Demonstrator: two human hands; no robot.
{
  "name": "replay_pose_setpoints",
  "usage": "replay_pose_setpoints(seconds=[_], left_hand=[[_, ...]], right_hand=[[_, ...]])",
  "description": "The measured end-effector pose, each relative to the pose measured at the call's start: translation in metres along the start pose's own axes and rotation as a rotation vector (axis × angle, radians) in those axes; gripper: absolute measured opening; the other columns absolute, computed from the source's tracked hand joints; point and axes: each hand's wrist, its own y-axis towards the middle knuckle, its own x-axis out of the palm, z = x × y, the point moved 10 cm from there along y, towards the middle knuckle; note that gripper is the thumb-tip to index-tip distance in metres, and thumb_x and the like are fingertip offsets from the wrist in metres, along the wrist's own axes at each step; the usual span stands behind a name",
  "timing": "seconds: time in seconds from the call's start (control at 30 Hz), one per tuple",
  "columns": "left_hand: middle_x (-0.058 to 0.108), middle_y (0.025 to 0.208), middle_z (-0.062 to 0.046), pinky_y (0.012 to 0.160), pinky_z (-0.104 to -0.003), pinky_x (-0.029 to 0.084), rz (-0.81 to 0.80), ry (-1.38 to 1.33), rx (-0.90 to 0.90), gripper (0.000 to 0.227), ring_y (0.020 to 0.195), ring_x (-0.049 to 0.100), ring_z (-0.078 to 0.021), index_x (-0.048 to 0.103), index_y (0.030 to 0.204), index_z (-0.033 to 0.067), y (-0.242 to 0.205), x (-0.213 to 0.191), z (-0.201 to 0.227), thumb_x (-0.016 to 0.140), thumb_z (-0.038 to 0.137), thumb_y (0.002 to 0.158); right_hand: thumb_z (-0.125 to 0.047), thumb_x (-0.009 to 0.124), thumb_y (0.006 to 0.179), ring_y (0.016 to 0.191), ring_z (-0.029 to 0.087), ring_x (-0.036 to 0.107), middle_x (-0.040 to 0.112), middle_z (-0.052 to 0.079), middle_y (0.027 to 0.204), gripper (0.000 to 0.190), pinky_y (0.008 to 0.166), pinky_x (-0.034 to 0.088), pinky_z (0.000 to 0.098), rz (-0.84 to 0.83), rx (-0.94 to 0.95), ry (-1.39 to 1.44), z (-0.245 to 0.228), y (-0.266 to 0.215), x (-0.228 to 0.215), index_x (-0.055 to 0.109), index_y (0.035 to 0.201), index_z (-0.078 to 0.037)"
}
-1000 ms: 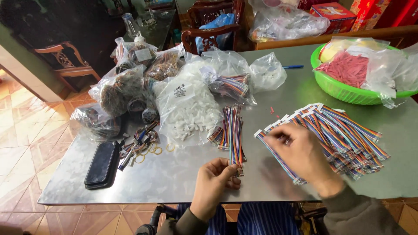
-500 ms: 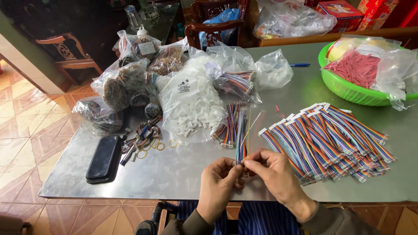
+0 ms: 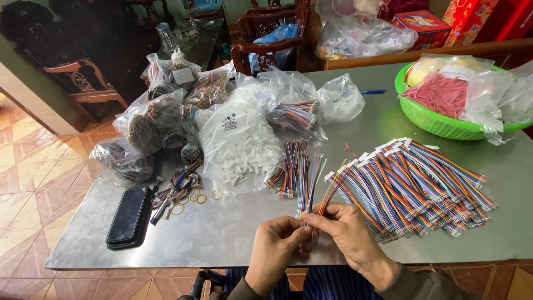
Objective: Assembling electronic wire harnesses by manually inserting wire bundles into plastic connectors
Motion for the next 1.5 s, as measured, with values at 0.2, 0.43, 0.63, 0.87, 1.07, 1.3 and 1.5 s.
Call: replay_pose_setpoints(seconds=[0.2, 0.43, 0.63, 0.87, 1.07, 1.3, 1.5], left_hand=[[0.071, 0.064, -0.015, 0.051, -0.029, 0.057, 0.000, 0.025, -0.068, 0.013, 0.051, 0.063, -0.0159, 0.071, 0.083, -0.0005, -0.005, 0.000, -0.002, 0.075, 0.007, 0.093], [0.069, 0.064, -0.016, 0.050, -0.030, 0.053, -0.062, -0.039, -0.097, 0.015, 0.051, 0.061, -0.0172, 0.067, 0.085, -0.0006, -0.009, 0.007, -0.018, 0.076, 0.007, 0.094], [0.077, 0.074, -0.016, 0.051, -0.027, 0.058, -0.078, 0.040, -0.177, 0.014, 0.052, 0.067, -0.0175, 0.070, 0.085, -0.0018, -0.017, 0.013, -0.038, 0.079, 0.004, 0.093], [0.077, 0.070, -0.012, 0.046, -0.023, 0.051, -0.095, 0.167, -0.207, 0.018, 0.049, 0.065, -0.0134, 0.068, 0.081, 0.0040, -0.028, 0.017, -0.033, 0.080, 0.009, 0.093], [0.073, 0.077, 0.009, 0.060, -0.023, 0.045, 0.099, 0.562, 0.115, 0.020, 0.063, 0.054, -0.0036, 0.082, 0.096, 0.0196, -0.020, -0.013, 0.050, 0.075, 0.035, 0.087], [0.070, 0.070, 0.004, 0.058, -0.027, 0.048, 0.240, 0.601, 0.382, 0.017, 0.064, 0.060, -0.0072, 0.072, 0.069, 0.0162, -0.022, -0.018, 0.078, 0.079, 0.023, 0.083], [0.065, 0.071, 0.000, 0.053, -0.023, 0.045, 0.108, -0.008, 0.141, 0.011, 0.055, 0.052, -0.0064, 0.073, 0.086, 0.0046, -0.001, -0.016, 0.026, 0.076, 0.013, 0.093]], right_hand=[[-0.003, 0.087, 0.077, 0.062, 0.014, 0.061, 0.072, 0.008, 0.064, 0.013, 0.065, 0.047, 0.0259, 0.041, -0.079, -0.072, -0.010, 0.001, -0.006, 0.078, 0.070, 0.003], [0.002, 0.085, 0.077, 0.070, 0.019, 0.067, 0.078, 0.015, 0.073, 0.007, 0.071, 0.051, 0.0286, 0.070, -0.040, 0.050, -0.009, 0.009, -0.015, 0.081, 0.078, 0.007], [0.006, 0.079, 0.079, 0.079, 0.025, 0.073, 0.080, 0.022, 0.088, 0.012, 0.073, 0.054, 0.0298, 0.148, 0.040, 0.198, -0.004, 0.016, -0.035, 0.076, 0.090, 0.010], [0.005, 0.078, 0.080, 0.079, 0.025, 0.072, 0.079, 0.020, 0.084, 0.007, 0.077, 0.054, 0.0317, 0.072, -0.001, 0.147, -0.012, 0.013, -0.025, 0.077, 0.084, 0.010], [-0.004, 0.081, 0.085, 0.062, 0.013, 0.057, 0.069, 0.007, 0.069, 0.014, 0.064, 0.045, 0.0264, -0.131, -0.068, -0.035, 0.002, 0.006, -0.001, 0.075, 0.074, 0.001], [-0.012, 0.078, 0.091, 0.047, 0.011, 0.054, 0.060, 0.003, 0.060, 0.016, 0.044, 0.044, 0.0276, -0.170, -0.088, -0.316, 0.000, -0.009, 0.017, 0.075, 0.077, -0.004], [-0.009, 0.076, 0.090, 0.065, 0.011, 0.058, 0.070, 0.003, 0.069, 0.016, 0.062, 0.046, 0.0267, -0.201, -0.102, -0.208, -0.002, -0.008, 0.020, 0.078, 0.076, -0.002]])
